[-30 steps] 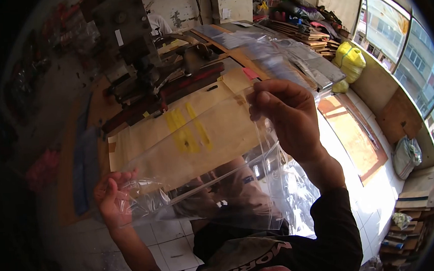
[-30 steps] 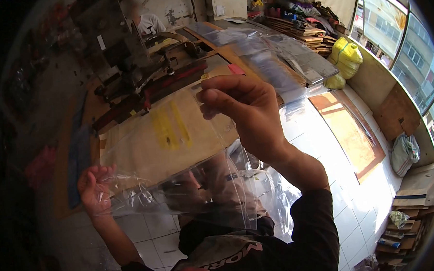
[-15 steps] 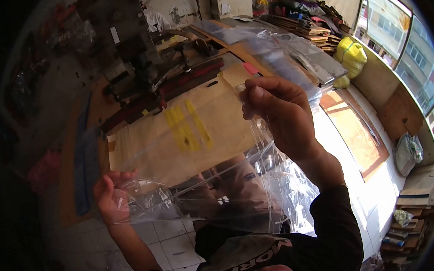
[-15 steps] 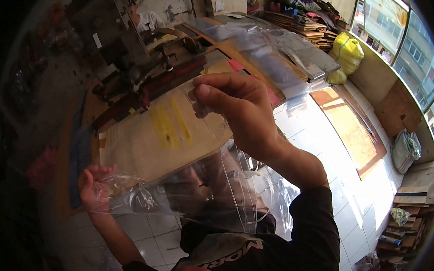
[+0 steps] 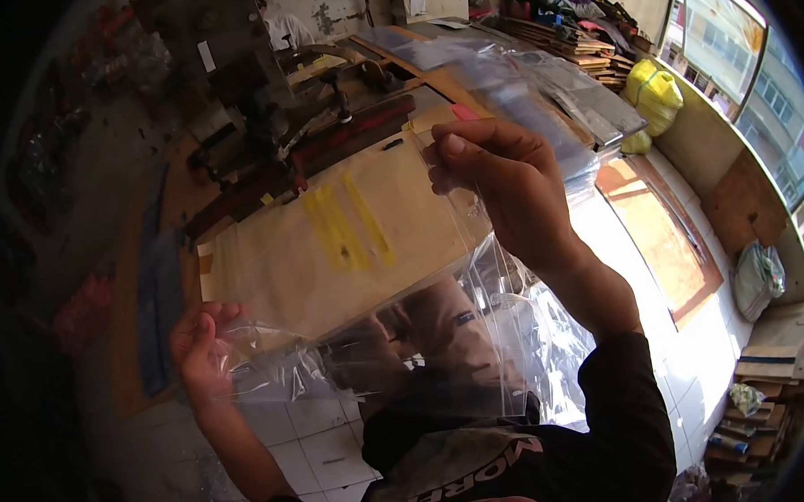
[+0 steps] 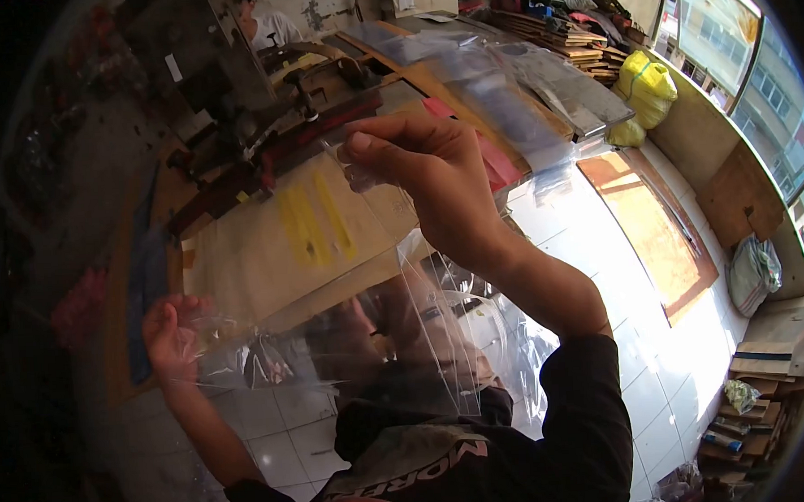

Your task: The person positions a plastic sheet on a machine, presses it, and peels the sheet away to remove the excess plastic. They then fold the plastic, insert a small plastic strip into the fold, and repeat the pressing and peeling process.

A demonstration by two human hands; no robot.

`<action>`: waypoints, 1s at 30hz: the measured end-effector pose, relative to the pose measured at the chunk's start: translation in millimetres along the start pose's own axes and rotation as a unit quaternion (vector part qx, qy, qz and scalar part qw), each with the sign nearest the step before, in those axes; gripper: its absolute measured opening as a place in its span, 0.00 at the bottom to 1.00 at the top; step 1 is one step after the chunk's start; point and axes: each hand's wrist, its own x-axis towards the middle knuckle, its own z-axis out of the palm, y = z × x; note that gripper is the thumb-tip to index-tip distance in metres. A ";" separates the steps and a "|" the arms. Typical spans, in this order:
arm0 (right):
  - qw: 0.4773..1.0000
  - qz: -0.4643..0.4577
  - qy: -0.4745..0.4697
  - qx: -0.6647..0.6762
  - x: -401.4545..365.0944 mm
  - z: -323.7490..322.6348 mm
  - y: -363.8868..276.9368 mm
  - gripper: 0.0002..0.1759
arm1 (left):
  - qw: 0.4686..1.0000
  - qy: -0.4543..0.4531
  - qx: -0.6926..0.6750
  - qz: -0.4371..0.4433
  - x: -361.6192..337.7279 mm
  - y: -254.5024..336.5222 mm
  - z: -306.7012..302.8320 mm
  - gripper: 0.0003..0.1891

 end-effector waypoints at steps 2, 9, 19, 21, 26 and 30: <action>1.000 0.001 -0.003 -0.017 4.3 1.5 -0.4 0.10 | 0.989 -0.041 0.141 -0.014 3.8 28.0 15.5 0.17; 0.984 0.061 -0.127 -0.105 11.9 34.6 8.6 0.10 | 0.926 -0.166 0.336 0.055 23.7 63.3 80.6 0.24; 0.962 0.092 -0.211 -0.150 27.2 61.0 18.9 0.11 | 0.969 -0.097 0.225 0.022 35.2 40.8 124.7 0.09; 0.962 0.095 -0.209 -0.147 29.2 60.6 21.4 0.11 | 0.968 -0.094 0.231 0.023 37.6 40.0 125.4 0.09; 0.974 0.093 -0.179 -0.107 38.7 62.1 31.6 0.10 | 0.966 -0.117 0.229 0.010 46.7 38.1 121.8 0.09; 0.977 0.103 -0.167 -0.087 43.9 61.3 37.7 0.10 | 0.957 -0.143 0.251 0.033 56.4 33.0 115.9 0.10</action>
